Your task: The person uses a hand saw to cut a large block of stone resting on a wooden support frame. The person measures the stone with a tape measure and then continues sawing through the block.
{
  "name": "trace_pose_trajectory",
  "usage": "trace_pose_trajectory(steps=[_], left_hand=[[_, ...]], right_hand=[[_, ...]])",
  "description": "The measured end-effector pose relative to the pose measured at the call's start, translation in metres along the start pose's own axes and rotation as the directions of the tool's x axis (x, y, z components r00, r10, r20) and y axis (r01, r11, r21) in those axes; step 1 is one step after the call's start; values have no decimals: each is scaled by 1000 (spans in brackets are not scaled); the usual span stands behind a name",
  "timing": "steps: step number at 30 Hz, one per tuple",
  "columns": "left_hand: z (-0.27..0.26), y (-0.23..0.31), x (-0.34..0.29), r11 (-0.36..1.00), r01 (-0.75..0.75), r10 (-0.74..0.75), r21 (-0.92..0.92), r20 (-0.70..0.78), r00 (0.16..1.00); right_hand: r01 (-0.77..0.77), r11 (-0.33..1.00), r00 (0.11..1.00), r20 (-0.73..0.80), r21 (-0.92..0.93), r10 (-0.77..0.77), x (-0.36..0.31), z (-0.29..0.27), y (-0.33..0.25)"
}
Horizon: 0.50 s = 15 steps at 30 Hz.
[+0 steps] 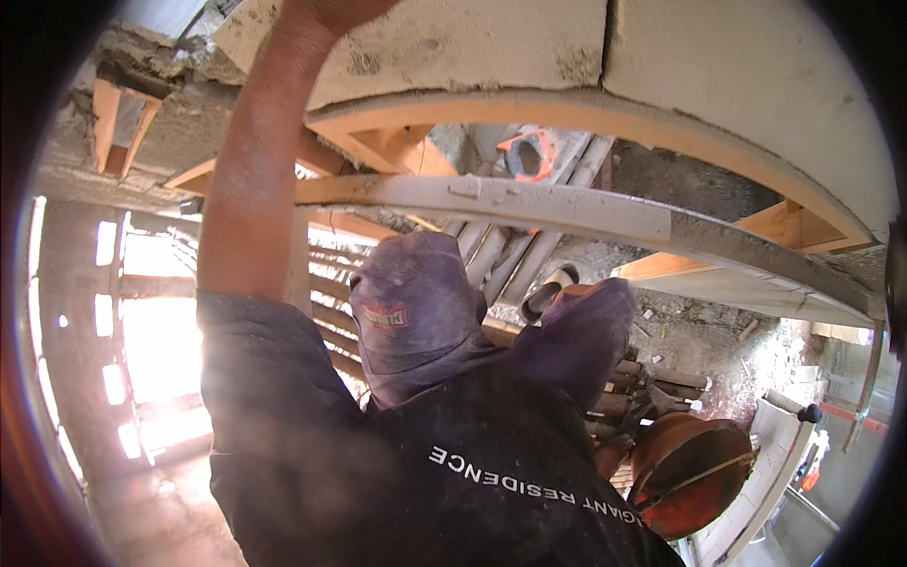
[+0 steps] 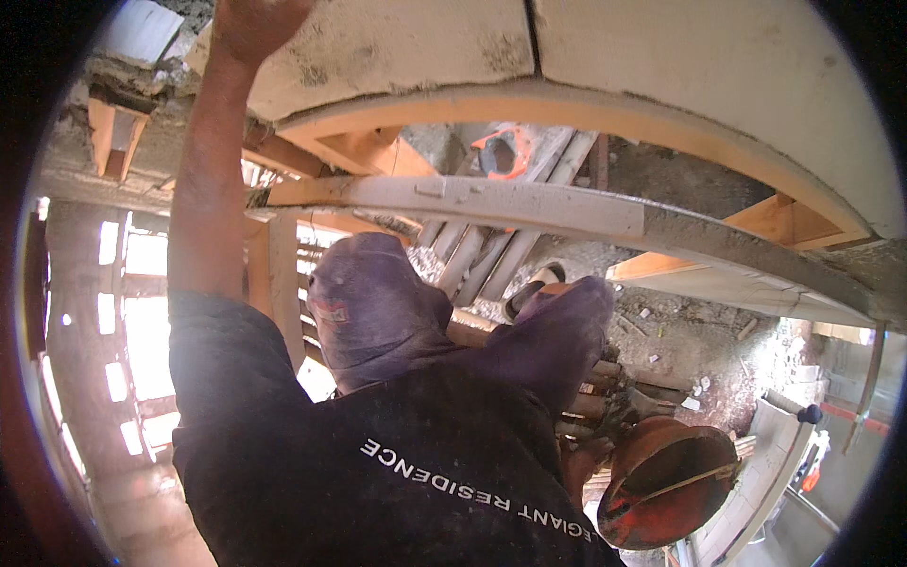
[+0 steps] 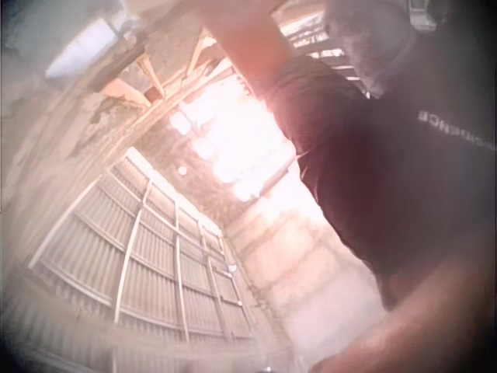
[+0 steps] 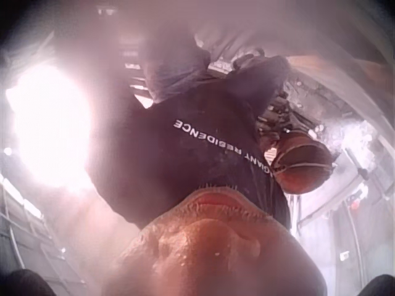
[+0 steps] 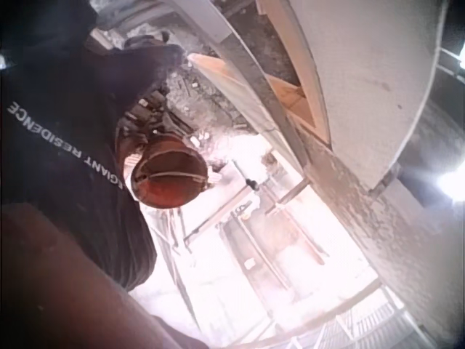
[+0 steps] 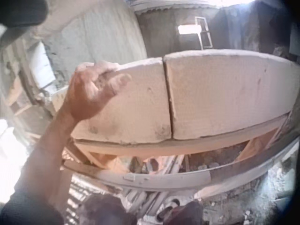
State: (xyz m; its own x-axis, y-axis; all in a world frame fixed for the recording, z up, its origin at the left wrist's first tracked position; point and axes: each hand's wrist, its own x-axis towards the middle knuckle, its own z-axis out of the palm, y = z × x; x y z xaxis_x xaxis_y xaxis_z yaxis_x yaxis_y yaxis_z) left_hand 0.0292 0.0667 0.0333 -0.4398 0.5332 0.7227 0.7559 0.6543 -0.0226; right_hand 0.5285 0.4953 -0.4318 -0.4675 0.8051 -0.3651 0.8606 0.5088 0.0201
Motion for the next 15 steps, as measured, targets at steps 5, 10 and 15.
trace_pose_trajectory(steps=[5,10,15], left_hand=[[10,-22,1,995,-13,10,-101,-33,999],[16,-27,-1,997,-27,25,-77,-25,999],[74,-56,0,915,16,55,404,-165,985]], right_hand=[[7,999,999,-51,53,-5,35,-8,37],[45,994,993,-109,97,-34,67,-16,50],[105,987,980,-179,122,-82,79,-9,29]])
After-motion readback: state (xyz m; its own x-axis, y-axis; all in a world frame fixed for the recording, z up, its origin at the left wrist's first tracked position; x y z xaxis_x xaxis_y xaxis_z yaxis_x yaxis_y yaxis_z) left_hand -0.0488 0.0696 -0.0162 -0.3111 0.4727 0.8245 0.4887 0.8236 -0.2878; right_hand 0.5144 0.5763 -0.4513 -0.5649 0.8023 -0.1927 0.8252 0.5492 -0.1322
